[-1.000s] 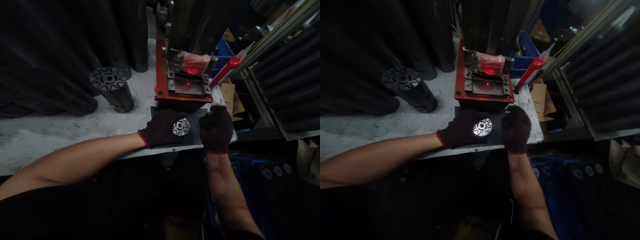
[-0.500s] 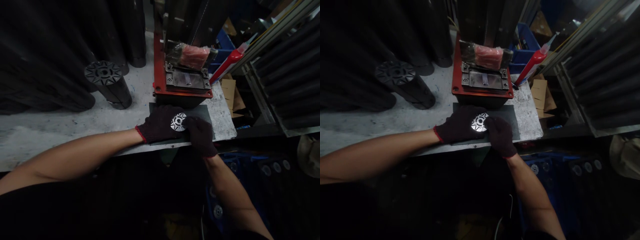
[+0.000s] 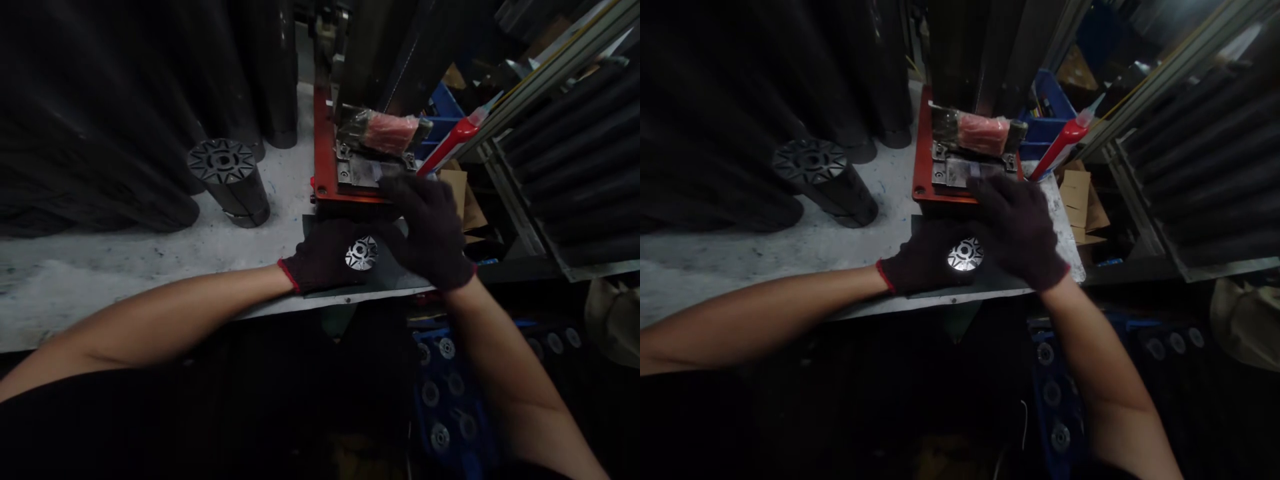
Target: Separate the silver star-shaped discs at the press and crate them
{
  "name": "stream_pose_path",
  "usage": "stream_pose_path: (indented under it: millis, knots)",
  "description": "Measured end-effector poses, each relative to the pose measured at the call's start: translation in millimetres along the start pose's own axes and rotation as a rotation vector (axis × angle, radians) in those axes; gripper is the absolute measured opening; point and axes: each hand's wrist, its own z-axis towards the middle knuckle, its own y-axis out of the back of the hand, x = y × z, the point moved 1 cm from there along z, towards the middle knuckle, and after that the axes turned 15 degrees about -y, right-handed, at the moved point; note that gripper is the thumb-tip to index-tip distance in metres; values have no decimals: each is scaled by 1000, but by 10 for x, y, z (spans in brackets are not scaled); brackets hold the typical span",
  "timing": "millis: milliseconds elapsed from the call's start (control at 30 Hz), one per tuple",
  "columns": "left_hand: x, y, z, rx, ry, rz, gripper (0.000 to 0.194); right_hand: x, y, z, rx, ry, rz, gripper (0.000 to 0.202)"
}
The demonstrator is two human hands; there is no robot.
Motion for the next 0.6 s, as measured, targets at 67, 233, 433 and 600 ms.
stream_pose_path:
  millis: [67,233,433,600]
  knots:
    - [31,10,-18,-15,-26,-68,85,-124,-33,362,7,90,-67,54]
    - [76,-8,-51,-21,-52,-50,89,-112,-133,374,-58,3,49,40]
    - [-28,-10,40,-17,-69,0,56,151,-412,-532,61,-682,617,51]
    - [-53,-5,72,-12,-63,57,47,176,-528,-681,88,-667,537,46]
